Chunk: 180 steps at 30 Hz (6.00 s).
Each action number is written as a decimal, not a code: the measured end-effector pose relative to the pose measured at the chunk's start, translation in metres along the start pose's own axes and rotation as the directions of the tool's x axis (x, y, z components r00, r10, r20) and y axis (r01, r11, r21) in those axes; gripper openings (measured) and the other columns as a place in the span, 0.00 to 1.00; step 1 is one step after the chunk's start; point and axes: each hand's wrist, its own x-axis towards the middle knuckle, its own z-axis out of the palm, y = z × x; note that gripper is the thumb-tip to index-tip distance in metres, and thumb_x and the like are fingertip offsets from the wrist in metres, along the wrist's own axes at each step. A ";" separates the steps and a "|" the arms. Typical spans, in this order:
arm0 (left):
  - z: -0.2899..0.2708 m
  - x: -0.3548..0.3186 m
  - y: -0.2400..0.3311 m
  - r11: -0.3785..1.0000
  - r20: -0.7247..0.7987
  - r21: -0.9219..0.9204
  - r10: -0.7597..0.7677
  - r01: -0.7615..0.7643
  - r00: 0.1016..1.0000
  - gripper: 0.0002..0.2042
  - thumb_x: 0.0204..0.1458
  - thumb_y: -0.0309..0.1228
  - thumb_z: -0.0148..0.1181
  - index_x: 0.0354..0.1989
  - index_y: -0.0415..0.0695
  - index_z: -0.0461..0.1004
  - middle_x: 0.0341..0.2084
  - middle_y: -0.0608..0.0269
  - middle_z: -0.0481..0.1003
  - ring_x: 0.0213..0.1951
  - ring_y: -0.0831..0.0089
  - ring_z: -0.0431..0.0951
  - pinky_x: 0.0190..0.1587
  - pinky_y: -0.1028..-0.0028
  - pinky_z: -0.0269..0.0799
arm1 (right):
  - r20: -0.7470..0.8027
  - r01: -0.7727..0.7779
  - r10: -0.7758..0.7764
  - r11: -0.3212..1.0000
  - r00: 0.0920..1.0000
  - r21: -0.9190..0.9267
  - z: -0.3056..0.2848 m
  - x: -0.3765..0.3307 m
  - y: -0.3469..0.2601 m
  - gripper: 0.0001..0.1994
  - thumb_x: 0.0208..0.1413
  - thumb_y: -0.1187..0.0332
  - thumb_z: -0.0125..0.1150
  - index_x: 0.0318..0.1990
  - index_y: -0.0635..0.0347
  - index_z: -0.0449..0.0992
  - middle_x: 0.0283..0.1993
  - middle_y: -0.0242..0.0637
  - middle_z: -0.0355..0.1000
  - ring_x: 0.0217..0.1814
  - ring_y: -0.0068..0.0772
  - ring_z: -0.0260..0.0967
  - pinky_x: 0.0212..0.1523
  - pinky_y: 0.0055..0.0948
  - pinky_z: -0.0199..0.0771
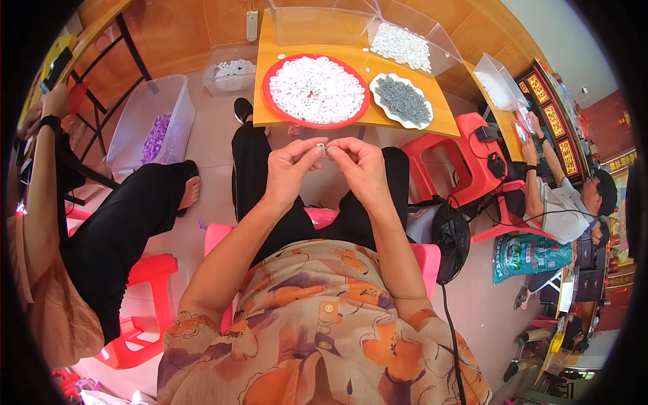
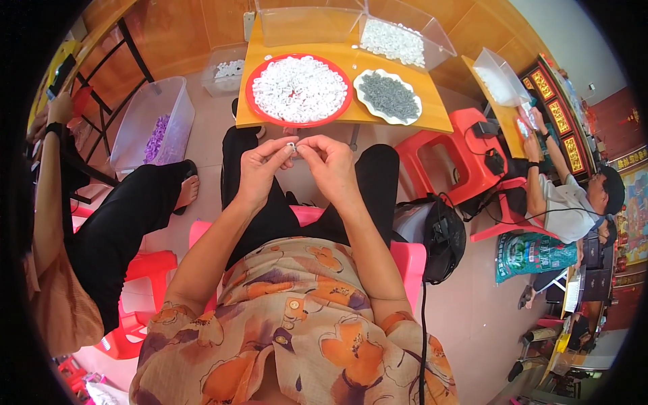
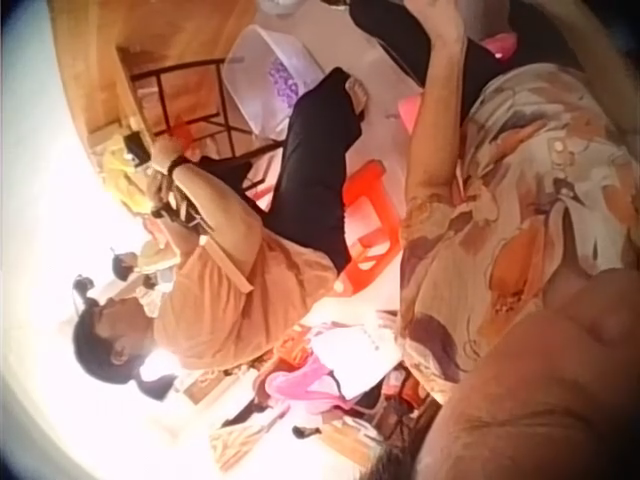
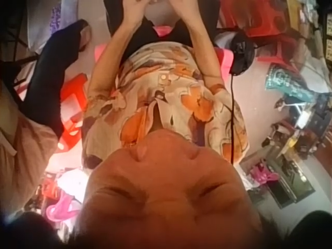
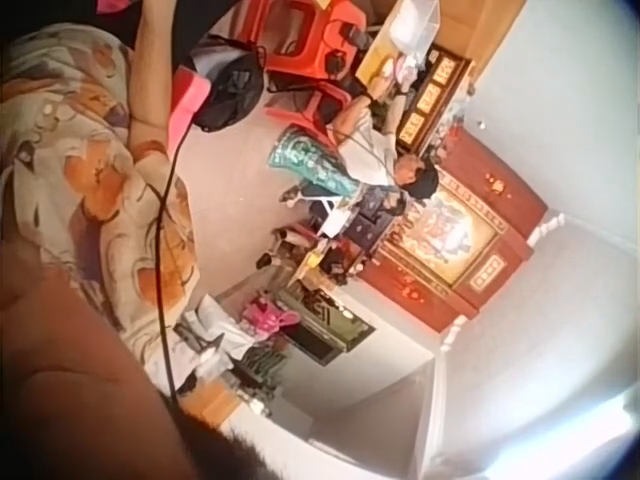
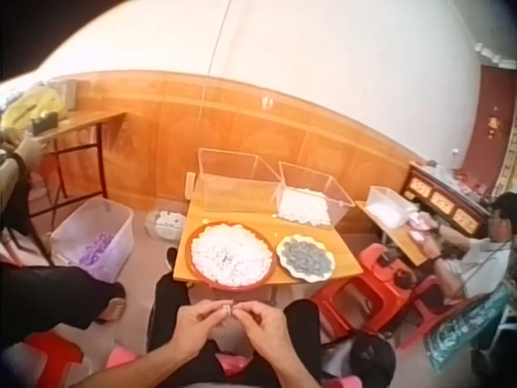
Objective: Assembling small white plastic rings with tiny grey components by hand.
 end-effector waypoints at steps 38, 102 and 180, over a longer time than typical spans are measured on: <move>-0.025 0.007 0.013 0.924 0.050 -0.312 -0.216 0.221 0.975 0.15 0.67 0.30 0.65 0.59 0.38 0.82 0.40 0.64 0.85 0.35 0.83 0.80 0.43 0.81 0.76 | 0.027 0.248 -0.278 0.805 0.960 -0.539 -0.013 0.112 0.019 0.12 0.53 0.64 0.76 0.40 0.62 0.88 0.33 0.45 0.84 0.36 0.40 0.83 0.41 0.37 0.81; -0.027 0.007 0.011 0.922 0.042 -0.311 -0.228 0.230 0.973 0.15 0.67 0.31 0.66 0.59 0.40 0.82 0.40 0.64 0.85 0.34 0.85 0.78 0.41 0.81 0.74 | 0.249 0.276 -0.123 0.531 0.961 -0.801 -0.008 0.197 0.042 0.11 0.53 0.67 0.74 0.43 0.61 0.87 0.48 0.52 0.83 0.52 0.53 0.81 0.54 0.46 0.80; -0.014 0.057 0.033 0.888 0.006 -0.384 -0.273 0.254 0.962 0.15 0.68 0.29 0.63 0.59 0.36 0.80 0.53 0.59 0.83 0.52 0.72 0.84 0.58 0.73 0.79 | 0.393 0.222 -0.098 0.932 0.914 -0.286 -0.018 0.135 -0.050 0.12 0.66 0.76 0.64 0.54 0.65 0.85 0.40 0.34 0.84 0.39 0.20 0.79 0.44 0.24 0.81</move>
